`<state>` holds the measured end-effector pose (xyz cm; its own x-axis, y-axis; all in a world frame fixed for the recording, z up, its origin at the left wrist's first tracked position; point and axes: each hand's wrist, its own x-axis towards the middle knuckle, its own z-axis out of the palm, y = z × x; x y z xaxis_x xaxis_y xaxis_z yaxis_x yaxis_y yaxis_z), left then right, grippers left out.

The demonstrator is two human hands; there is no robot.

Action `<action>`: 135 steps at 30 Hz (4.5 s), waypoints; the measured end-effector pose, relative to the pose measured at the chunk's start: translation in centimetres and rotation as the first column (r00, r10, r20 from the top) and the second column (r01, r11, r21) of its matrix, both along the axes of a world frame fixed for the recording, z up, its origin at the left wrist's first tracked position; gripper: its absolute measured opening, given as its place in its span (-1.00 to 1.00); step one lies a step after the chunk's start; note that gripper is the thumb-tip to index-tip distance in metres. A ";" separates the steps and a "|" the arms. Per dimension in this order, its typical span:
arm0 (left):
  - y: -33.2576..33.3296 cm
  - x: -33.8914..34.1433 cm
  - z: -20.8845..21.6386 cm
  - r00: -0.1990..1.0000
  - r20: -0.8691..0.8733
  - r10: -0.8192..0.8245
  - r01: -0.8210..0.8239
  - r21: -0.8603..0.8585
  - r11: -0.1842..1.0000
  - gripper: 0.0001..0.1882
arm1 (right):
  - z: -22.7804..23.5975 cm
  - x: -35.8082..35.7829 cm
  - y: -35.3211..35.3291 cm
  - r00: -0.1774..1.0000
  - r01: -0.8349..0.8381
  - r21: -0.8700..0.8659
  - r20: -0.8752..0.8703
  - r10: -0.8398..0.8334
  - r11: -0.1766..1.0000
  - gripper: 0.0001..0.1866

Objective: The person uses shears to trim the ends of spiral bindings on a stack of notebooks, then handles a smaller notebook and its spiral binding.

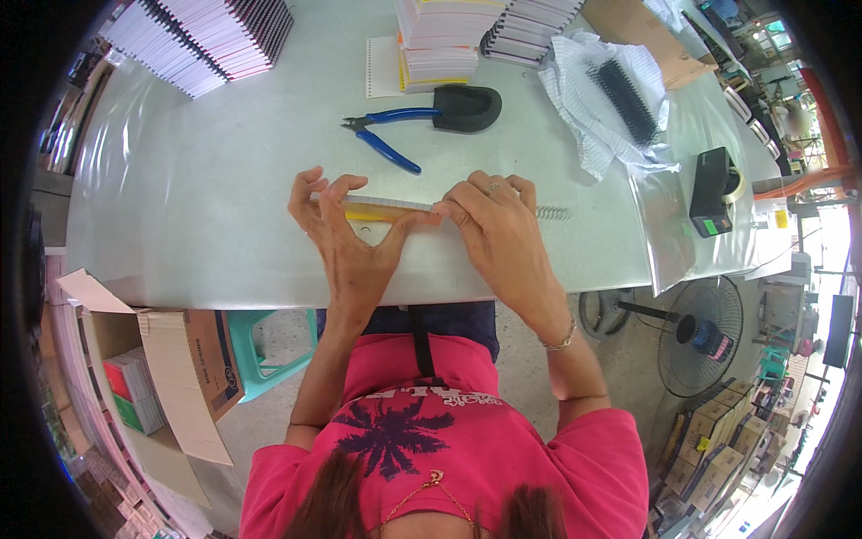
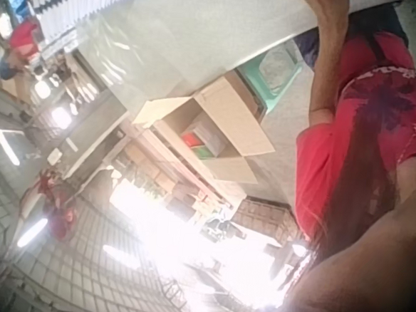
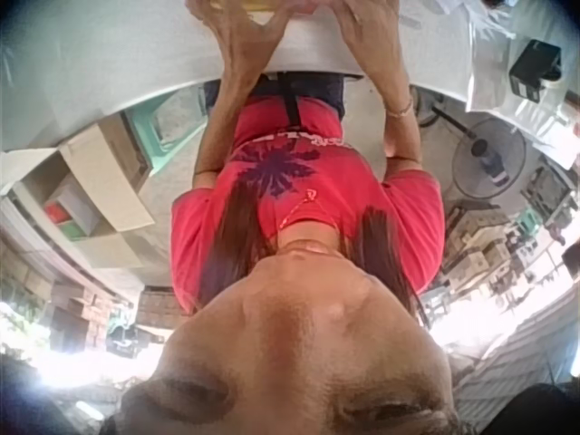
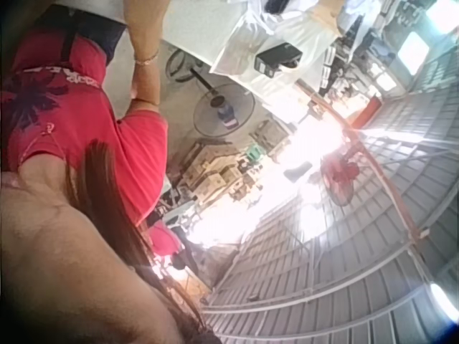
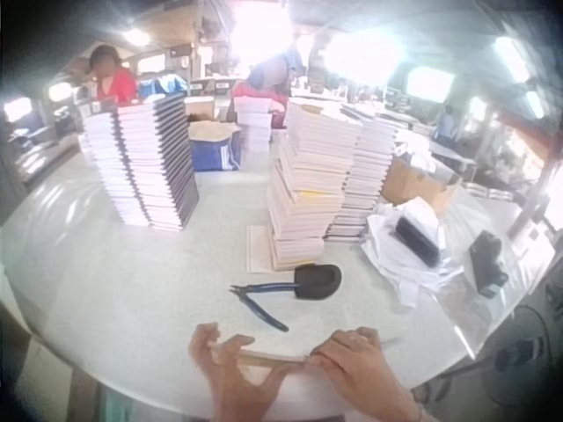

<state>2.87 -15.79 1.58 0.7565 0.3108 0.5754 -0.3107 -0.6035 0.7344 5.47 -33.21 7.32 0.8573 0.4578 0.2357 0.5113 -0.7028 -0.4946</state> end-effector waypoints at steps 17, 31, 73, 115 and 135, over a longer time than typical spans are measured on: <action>5.7 0.2 1.5 0.974 -0.123 -0.190 0.195 0.032 0.980 -0.28 | -6.0 11.5 -3.0 0.864 0.383 -0.186 0.418 -0.280 0.905 -0.47; 5.9 0.8 -0.3 0.957 -0.183 -0.225 0.220 -0.050 0.974 -0.26 | 0.0 5.7 -1.9 0.739 -0.070 0.358 -0.608 0.290 0.931 -0.57; 4.8 1.5 -2.0 0.862 -0.172 -0.477 0.363 -0.447 0.817 -0.02 | 2.1 3.9 -2.3 0.545 -0.147 0.688 -0.543 0.639 0.710 -0.56; 5.9 1.5 -2.1 0.762 -0.187 -0.620 0.446 -0.542 0.712 -0.14 | 0.9 3.9 -1.2 0.619 -0.115 0.675 -0.525 0.584 0.729 -0.57; 5.9 1.4 -1.5 0.740 -0.199 -0.643 0.480 -0.513 0.711 -0.19 | 0.8 3.5 0.4 0.799 -0.152 0.458 -0.464 0.382 0.876 -0.60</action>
<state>4.25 -9.88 0.12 0.9801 -0.1017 0.1703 -0.1732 -0.0210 0.9847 8.95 -32.85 8.13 0.7527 0.6583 -0.0095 0.2279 -0.2740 -0.9343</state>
